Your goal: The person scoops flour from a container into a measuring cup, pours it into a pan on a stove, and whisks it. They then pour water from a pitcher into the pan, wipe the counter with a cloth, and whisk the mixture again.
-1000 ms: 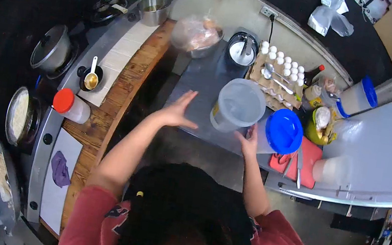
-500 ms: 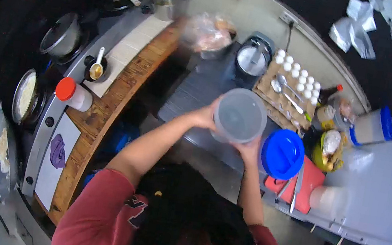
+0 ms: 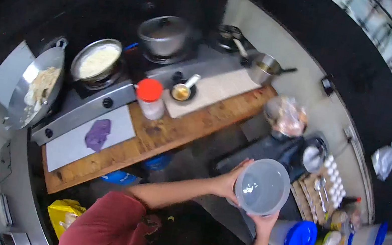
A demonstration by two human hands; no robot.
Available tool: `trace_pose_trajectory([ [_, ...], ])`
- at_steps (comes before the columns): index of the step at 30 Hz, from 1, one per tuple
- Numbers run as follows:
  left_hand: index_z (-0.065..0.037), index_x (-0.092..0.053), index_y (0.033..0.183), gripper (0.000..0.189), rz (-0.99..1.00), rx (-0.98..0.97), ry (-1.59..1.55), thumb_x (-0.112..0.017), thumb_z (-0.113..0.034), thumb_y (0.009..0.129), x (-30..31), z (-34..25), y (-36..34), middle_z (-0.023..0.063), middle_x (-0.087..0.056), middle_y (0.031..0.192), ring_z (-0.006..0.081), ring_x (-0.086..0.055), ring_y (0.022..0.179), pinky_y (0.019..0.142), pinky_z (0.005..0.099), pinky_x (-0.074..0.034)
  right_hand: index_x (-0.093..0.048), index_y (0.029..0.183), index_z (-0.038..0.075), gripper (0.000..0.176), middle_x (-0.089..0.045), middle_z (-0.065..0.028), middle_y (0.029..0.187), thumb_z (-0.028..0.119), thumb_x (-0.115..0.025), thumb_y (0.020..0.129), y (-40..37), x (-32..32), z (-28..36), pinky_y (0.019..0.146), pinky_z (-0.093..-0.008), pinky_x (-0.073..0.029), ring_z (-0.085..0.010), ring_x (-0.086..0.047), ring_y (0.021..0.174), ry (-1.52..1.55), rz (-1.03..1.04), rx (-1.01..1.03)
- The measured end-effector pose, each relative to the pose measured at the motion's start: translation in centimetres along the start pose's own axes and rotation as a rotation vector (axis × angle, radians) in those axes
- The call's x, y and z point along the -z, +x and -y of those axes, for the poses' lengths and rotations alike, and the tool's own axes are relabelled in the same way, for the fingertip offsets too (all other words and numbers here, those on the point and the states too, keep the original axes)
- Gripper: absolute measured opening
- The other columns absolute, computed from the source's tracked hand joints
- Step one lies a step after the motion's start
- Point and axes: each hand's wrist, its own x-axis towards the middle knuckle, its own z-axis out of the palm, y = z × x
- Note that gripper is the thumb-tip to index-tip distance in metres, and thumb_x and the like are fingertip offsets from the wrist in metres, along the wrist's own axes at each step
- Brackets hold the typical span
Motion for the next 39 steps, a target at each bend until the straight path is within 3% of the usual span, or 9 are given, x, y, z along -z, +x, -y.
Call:
trace_pose_trajectory([
  [6, 0.001, 0.001, 0.151, 0.142, -0.193, 0.081, 0.025, -0.094, -0.029, 0.049, 12.3, -5.7, -10.5, 0.0246, 0.000, 0.157, 0.0373, 0.004, 0.147, 0.118, 0.0463, -0.008, -0.046, 0.130, -0.002, 0.107, -0.058, -0.0126, 0.124, 0.032, -0.097, 0.043, 0.5, -12.5, 2.9, 0.096, -0.0375, -0.046, -0.0241, -0.058, 0.111, -0.123, 0.176, 0.034],
  [8, 0.002, -0.001, 0.149, 0.142, -0.282, 0.187, 0.153, -0.094, -0.037, 0.049, 16.4, -7.2, -14.6, 0.0241, -0.009, 0.155, 0.0347, -0.004, 0.146, 0.119, 0.0438, -0.007, -0.046, 0.129, -0.002, 0.105, -0.058, -0.0132, 0.123, 0.033, -0.097, 0.044, 0.9, -17.8, 4.6, 0.096, -0.0376, -0.046, -0.0244, -0.057, 0.112, -0.105, 0.276, 0.152],
  [9, 0.001, -0.004, 0.149, 0.138, -0.335, 0.158, 0.156, -0.094, -0.033, 0.050, 18.2, -7.7, -16.4, 0.0206, -0.016, 0.152, 0.0317, -0.013, 0.144, 0.118, 0.0431, -0.012, -0.048, 0.128, -0.003, 0.106, -0.059, -0.0119, 0.120, 0.037, -0.097, 0.044, 1.0, -20.6, 5.9, 0.094, -0.0375, -0.047, -0.0228, -0.059, 0.109, 0.006, 0.327, 0.118],
  [13, -0.003, -0.008, 0.150, 0.132, -0.520, 0.180, 0.089, -0.094, -0.024, 0.052, 24.9, -11.9, -22.8, 0.0143, -0.022, 0.151, 0.0264, -0.020, 0.142, 0.117, 0.0410, -0.019, -0.046, 0.130, -0.004, 0.108, -0.057, -0.0136, 0.124, 0.041, -0.096, 0.046, 1.8, -30.1, 6.0, 0.096, -0.0397, -0.046, -0.0240, -0.057, 0.112, 0.064, 0.479, 0.280],
  [17, -0.003, -0.007, 0.151, 0.131, -0.633, 0.196, 0.124, -0.093, -0.021, 0.053, 31.1, -15.3, -27.4, 0.0154, -0.022, 0.152, 0.0263, -0.022, 0.142, 0.117, 0.0397, -0.019, -0.042, 0.132, -0.004, 0.108, -0.055, -0.0147, 0.127, 0.044, -0.093, 0.050, 2.5, -39.3, 6.8, 0.097, -0.0409, -0.045, -0.0251, -0.056, 0.114, 0.106, 0.579, 0.349],
  [20, -0.003, -0.011, 0.150, 0.126, -0.742, 0.191, 0.161, -0.091, -0.017, 0.053, 34.7, -14.8, -30.0, 0.0175, -0.025, 0.150, 0.0296, -0.024, 0.141, 0.116, 0.0401, -0.021, -0.042, 0.134, -0.003, 0.107, -0.053, -0.0159, 0.128, 0.038, -0.094, 0.049, 3.3, -45.7, 9.1, 0.098, -0.0411, -0.043, -0.0260, -0.054, 0.116, 0.288, 0.660, 0.250],
  [27, -0.002, -0.012, 0.148, 0.129, -0.910, 0.237, 0.025, -0.093, -0.017, 0.049, 42.8, -13.3, -32.3, 0.0155, -0.031, 0.145, 0.0265, -0.028, 0.137, 0.114, 0.0388, -0.024, -0.036, 0.136, -0.003, 0.107, -0.050, -0.0150, 0.130, 0.035, -0.092, 0.054, 8.2, -56.4, 8.6, 0.099, -0.0403, -0.043, -0.0260, -0.053, 0.117, 0.258, 0.753, 0.388],
  [36, -0.002, -0.015, 0.147, 0.128, -1.054, 0.210, -0.017, -0.094, -0.023, 0.048, 49.6, -8.4, -33.0, 0.0168, -0.031, 0.144, 0.0289, -0.029, 0.137, 0.114, 0.0398, -0.025, -0.037, 0.134, -0.005, 0.104, -0.052, -0.0151, 0.127, 0.034, -0.091, 0.054, 13.0, -63.8, 7.6, 0.099, -0.0385, -0.044, -0.0250, -0.054, 0.116, 0.274, 0.869, 0.254],
  [39, -0.002, -0.008, 0.151, 0.133, -1.048, 0.219, -0.126, -0.093, -0.018, 0.051, 50.9, -7.0, -33.2, 0.0152, -0.026, 0.149, 0.0263, -0.025, 0.139, 0.115, 0.0404, -0.021, -0.038, 0.134, -0.006, 0.105, -0.052, -0.0150, 0.127, 0.035, -0.091, 0.054, 14.1, -65.2, 7.4, 0.099, -0.0383, -0.043, -0.0247, -0.053, 0.117, 0.262, 0.870, 0.222],
])
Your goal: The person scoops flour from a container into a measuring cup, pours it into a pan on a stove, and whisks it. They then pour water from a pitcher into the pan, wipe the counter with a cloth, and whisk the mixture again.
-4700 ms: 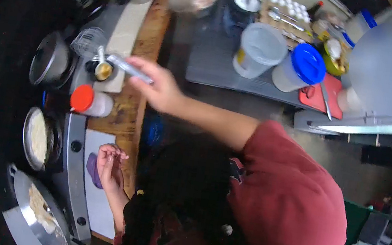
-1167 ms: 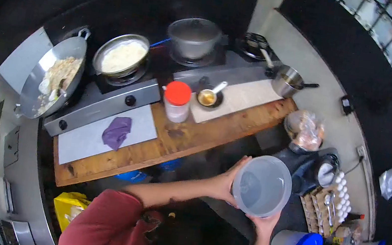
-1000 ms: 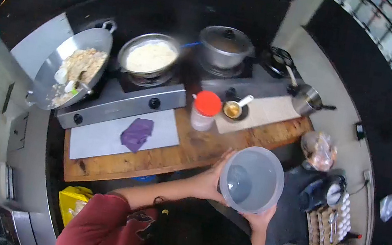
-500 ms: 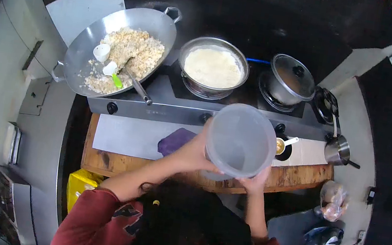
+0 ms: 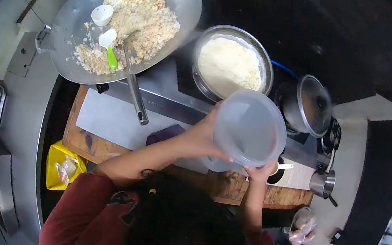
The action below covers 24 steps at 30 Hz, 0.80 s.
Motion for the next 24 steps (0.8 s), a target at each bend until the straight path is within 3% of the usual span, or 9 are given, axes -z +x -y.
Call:
trace_pose_trajectory([
  [9, -0.003, -0.012, 0.150, 0.128, 0.004, 0.089, -0.002, -0.092, -0.028, 0.054, 1.0, 1.8, 1.7, 0.0181, -0.020, 0.150, 0.0309, -0.019, 0.141, 0.116, 0.0425, -0.017, -0.034, 0.138, -0.006, 0.107, -0.049, -0.0163, 0.132, 0.031, -0.089, 0.054, 2.9, 0.3, 0.6, 0.100, -0.0386, -0.043, -0.0248, -0.052, 0.119, -0.079, 0.097, -0.138],
  [11, 0.000, -0.017, 0.146, 0.125, -0.036, 0.020, 0.068, -0.093, -0.024, 0.050, 1.1, 2.2, 2.1, 0.0187, -0.030, 0.142, 0.0315, -0.025, 0.138, 0.115, 0.0418, -0.020, -0.035, 0.137, -0.007, 0.106, -0.050, -0.0165, 0.131, 0.028, -0.089, 0.053, 3.4, 0.2, 0.5, 0.100, -0.0382, -0.043, -0.0249, -0.052, 0.119, -0.041, 0.082, -0.119],
  [21, 0.000, -0.017, 0.145, 0.125, -0.076, 0.121, -0.058, -0.093, -0.024, 0.049, 1.0, 3.0, 2.7, 0.0182, -0.031, 0.142, 0.0309, -0.029, 0.136, 0.114, 0.0410, -0.024, -0.044, 0.129, -0.007, 0.095, -0.056, -0.0152, 0.121, 0.027, -0.087, 0.052, 5.1, 0.5, 0.5, 0.097, -0.0355, -0.043, -0.0246, -0.057, 0.110, -0.152, 0.124, -0.085],
  [23, 0.000, -0.018, 0.145, 0.125, -0.065, 0.131, -0.066, -0.093, -0.022, 0.048, 1.1, 2.6, 2.9, 0.0181, -0.033, 0.141, 0.0304, -0.030, 0.135, 0.113, 0.0406, -0.026, -0.038, 0.139, -0.007, 0.107, -0.047, -0.0188, 0.137, 0.039, -0.086, 0.055, 5.4, 0.4, 1.0, 0.108, -0.0410, -0.035, -0.0288, -0.048, 0.127, -0.205, 0.165, -0.152],
  [24, 0.000, -0.018, 0.145, 0.125, -0.067, 0.136, -0.071, -0.093, -0.022, 0.048, 1.0, 2.9, 2.9, 0.0181, -0.033, 0.141, 0.0304, -0.030, 0.135, 0.113, 0.0406, -0.026, -0.038, 0.139, -0.007, 0.107, -0.047, -0.0188, 0.137, 0.039, -0.086, 0.055, 5.4, 0.4, 1.1, 0.108, -0.0410, -0.035, -0.0288, -0.048, 0.127, -0.208, 0.168, -0.158],
])
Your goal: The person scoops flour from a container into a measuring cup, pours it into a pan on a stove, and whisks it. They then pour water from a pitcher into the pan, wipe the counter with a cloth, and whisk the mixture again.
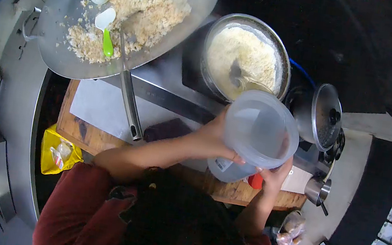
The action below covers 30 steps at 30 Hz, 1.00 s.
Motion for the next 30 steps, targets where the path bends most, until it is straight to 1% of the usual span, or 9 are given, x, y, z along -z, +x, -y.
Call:
trace_pose_trajectory([
  [2, 0.000, -0.019, 0.145, 0.124, -0.020, -0.013, -0.036, -0.093, -0.020, 0.048, -0.1, 0.4, 0.1, 0.0178, -0.035, 0.139, 0.0300, -0.032, 0.134, 0.113, 0.0403, -0.027, -0.047, 0.126, -0.006, 0.091, -0.058, -0.0135, 0.117, 0.029, -0.086, 0.052, 0.2, 0.0, 0.1, 0.096, -0.0348, -0.043, -0.0230, -0.057, 0.106, 0.009, -0.033, 0.027],
  [6, 0.000, -0.020, 0.145, 0.122, -0.026, 0.040, -0.041, -0.092, -0.019, 0.049, -0.3, 0.8, 0.0, 0.0177, -0.035, 0.140, 0.0297, -0.033, 0.134, 0.112, 0.0398, -0.028, -0.047, 0.126, -0.006, 0.090, -0.058, -0.0136, 0.117, 0.029, -0.086, 0.053, 0.1, -0.1, 0.6, 0.096, -0.0349, -0.043, -0.0230, -0.057, 0.106, 0.023, -0.036, 0.005],
  [8, 0.000, -0.021, 0.144, 0.120, -0.040, 0.041, -0.149, -0.092, -0.017, 0.049, -0.4, 1.2, 0.1, 0.0179, -0.036, 0.139, 0.0294, -0.033, 0.133, 0.112, 0.0397, -0.028, -0.037, 0.138, -0.009, 0.104, -0.047, -0.0197, 0.137, 0.038, -0.083, 0.057, 0.2, 0.2, 0.9, 0.107, -0.0407, -0.036, -0.0295, -0.048, 0.127, -0.006, 0.038, -0.066],
  [11, -0.003, -0.016, 0.149, 0.121, 0.002, 0.013, -0.088, -0.090, -0.017, 0.054, -0.1, 0.9, 0.0, 0.0155, -0.030, 0.145, 0.0271, -0.027, 0.137, 0.114, 0.0401, -0.022, -0.038, 0.138, -0.010, 0.104, -0.047, -0.0201, 0.137, 0.038, -0.084, 0.057, 0.3, 0.1, 1.1, 0.106, -0.0403, -0.037, -0.0295, -0.048, 0.126, -0.038, 0.033, -0.055],
  [15, -0.003, -0.016, 0.149, 0.119, 0.021, 0.007, -0.099, -0.089, -0.017, 0.056, 0.1, 0.3, 0.0, 0.0156, -0.030, 0.144, 0.0270, -0.027, 0.137, 0.114, 0.0400, -0.023, -0.039, 0.137, -0.009, 0.102, -0.049, -0.0196, 0.135, 0.037, -0.084, 0.058, 0.5, 0.3, 0.9, 0.106, -0.0400, -0.037, -0.0289, -0.050, 0.125, -0.091, 0.037, -0.041],
  [17, -0.004, -0.018, 0.149, 0.118, -0.013, 0.014, -0.018, -0.089, -0.018, 0.057, -0.1, 1.0, -0.2, 0.0153, -0.032, 0.144, 0.0266, -0.029, 0.136, 0.114, 0.0400, -0.024, -0.051, 0.122, -0.007, 0.087, -0.061, -0.0148, 0.113, 0.034, -0.086, 0.054, 0.8, -0.3, 1.5, 0.094, -0.0354, -0.044, -0.0239, -0.058, 0.106, -0.084, -0.043, 0.005],
  [18, -0.004, -0.018, 0.149, 0.118, -0.016, 0.012, -0.018, -0.089, -0.018, 0.057, 0.0, 1.0, -0.1, 0.0153, -0.032, 0.144, 0.0266, -0.029, 0.136, 0.114, 0.0400, -0.024, -0.051, 0.122, -0.007, 0.087, -0.061, -0.0148, 0.113, 0.034, -0.086, 0.054, 0.8, -0.5, 1.7, 0.094, -0.0354, -0.044, -0.0239, -0.058, 0.106, -0.084, -0.040, 0.007],
  [20, 0.001, -0.027, 0.142, 0.112, -0.021, -0.060, -0.060, -0.091, -0.026, 0.054, 0.0, 0.8, 0.1, 0.0193, -0.035, 0.139, 0.0311, -0.035, 0.132, 0.112, 0.0401, -0.027, -0.052, 0.120, -0.007, 0.083, -0.061, -0.0147, 0.112, 0.032, -0.085, 0.055, 0.9, -0.6, 2.0, 0.094, -0.0355, -0.044, -0.0240, -0.059, 0.105, -0.101, -0.054, 0.001],
  [30, -0.002, -0.030, 0.142, 0.106, -0.021, -0.081, -0.146, -0.090, -0.027, 0.058, 0.0, 0.9, -0.1, 0.0183, -0.037, 0.139, 0.0319, -0.035, 0.133, 0.112, 0.0406, -0.027, -0.052, 0.123, -0.007, 0.080, -0.062, -0.0148, 0.115, 0.025, -0.083, 0.056, 1.2, -0.7, 3.3, 0.094, -0.0353, -0.043, -0.0236, -0.058, 0.107, -0.125, -0.051, 0.023],
])
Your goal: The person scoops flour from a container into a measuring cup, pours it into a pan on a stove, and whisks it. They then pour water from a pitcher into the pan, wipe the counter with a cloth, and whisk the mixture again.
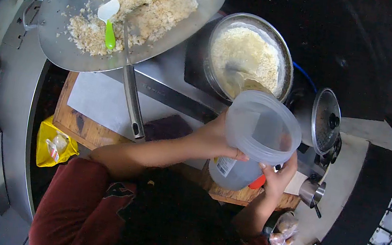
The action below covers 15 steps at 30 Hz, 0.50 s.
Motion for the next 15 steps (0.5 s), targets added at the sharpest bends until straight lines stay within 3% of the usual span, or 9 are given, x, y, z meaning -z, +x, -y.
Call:
trace_pose_trajectory([
  [3, -0.002, -0.031, 0.142, 0.103, 0.004, 0.063, 0.013, -0.088, -0.026, 0.060, -0.1, -0.7, -0.4, 0.0183, -0.037, 0.140, 0.0317, -0.035, 0.133, 0.112, 0.0411, -0.026, -0.053, 0.122, -0.008, 0.078, -0.062, -0.0152, 0.114, 0.023, -0.081, 0.056, 0.1, 0.2, 1.1, 0.094, -0.0352, -0.044, -0.0236, -0.059, 0.106, -0.052, 0.020, -0.011],
  [5, -0.001, -0.025, 0.146, 0.102, 0.036, 0.092, 0.051, -0.085, -0.020, 0.066, 0.0, -0.8, -0.4, 0.0142, -0.038, 0.143, 0.0247, -0.033, 0.135, 0.112, 0.0386, -0.027, -0.054, 0.121, -0.008, 0.076, -0.063, -0.0148, 0.112, 0.020, -0.080, 0.056, 0.0, 0.3, 1.2, 0.094, -0.0353, -0.044, -0.0234, -0.059, 0.105, -0.046, 0.007, -0.011],
  [9, -0.001, -0.026, 0.146, 0.100, 0.092, 0.095, -0.009, -0.084, -0.020, 0.068, -0.1, -1.3, 0.0, 0.0142, -0.040, 0.142, 0.0252, -0.034, 0.134, 0.113, 0.0387, -0.025, -0.054, 0.121, -0.007, 0.074, -0.063, -0.0149, 0.112, 0.019, -0.079, 0.056, 0.1, 1.0, 1.4, 0.094, -0.0351, -0.044, -0.0235, -0.059, 0.106, -0.110, 0.032, -0.047],
  [11, -0.004, -0.026, 0.146, 0.098, 0.032, 0.025, 0.058, -0.084, -0.020, 0.069, -0.5, -1.7, -0.3, 0.0129, -0.045, 0.137, 0.0251, -0.044, 0.126, 0.102, 0.0391, -0.040, -0.054, 0.121, -0.007, 0.074, -0.063, -0.0153, 0.113, 0.019, -0.079, 0.057, 0.0, 1.1, 1.8, 0.095, -0.0353, -0.043, -0.0235, -0.059, 0.107, -0.119, 0.025, -0.087],
  [12, -0.004, -0.026, 0.146, 0.098, 0.030, 0.027, 0.055, -0.084, -0.020, 0.069, -0.7, -2.1, -0.4, 0.0129, -0.045, 0.137, 0.0251, -0.044, 0.126, 0.102, 0.0391, -0.040, -0.054, 0.121, -0.007, 0.074, -0.063, -0.0153, 0.113, 0.019, -0.079, 0.057, 0.0, 1.3, 1.9, 0.095, -0.0353, -0.043, -0.0235, -0.059, 0.107, -0.122, 0.028, -0.090],
  [14, -0.007, -0.026, 0.147, 0.097, 0.042, 0.331, -0.206, -0.083, -0.021, 0.070, -0.9, -3.2, -0.6, 0.0110, -0.050, 0.128, 0.0200, -0.054, 0.108, 0.076, 0.0318, -0.051, -0.054, 0.122, -0.007, 0.074, -0.063, -0.0158, 0.115, 0.020, -0.080, 0.058, 0.2, 1.5, 2.1, 0.096, -0.0356, -0.042, -0.0237, -0.058, 0.107, -0.156, 0.035, -0.075],
  [15, -0.007, -0.026, 0.147, 0.097, 0.040, 0.330, -0.208, -0.083, -0.021, 0.070, -1.0, -3.3, -0.6, 0.0110, -0.050, 0.128, 0.0200, -0.054, 0.108, 0.076, 0.0318, -0.051, -0.054, 0.122, -0.007, 0.074, -0.063, -0.0158, 0.115, 0.020, -0.080, 0.058, 0.2, 1.5, 2.1, 0.096, -0.0356, -0.042, -0.0237, -0.058, 0.107, -0.158, 0.038, -0.075],
])
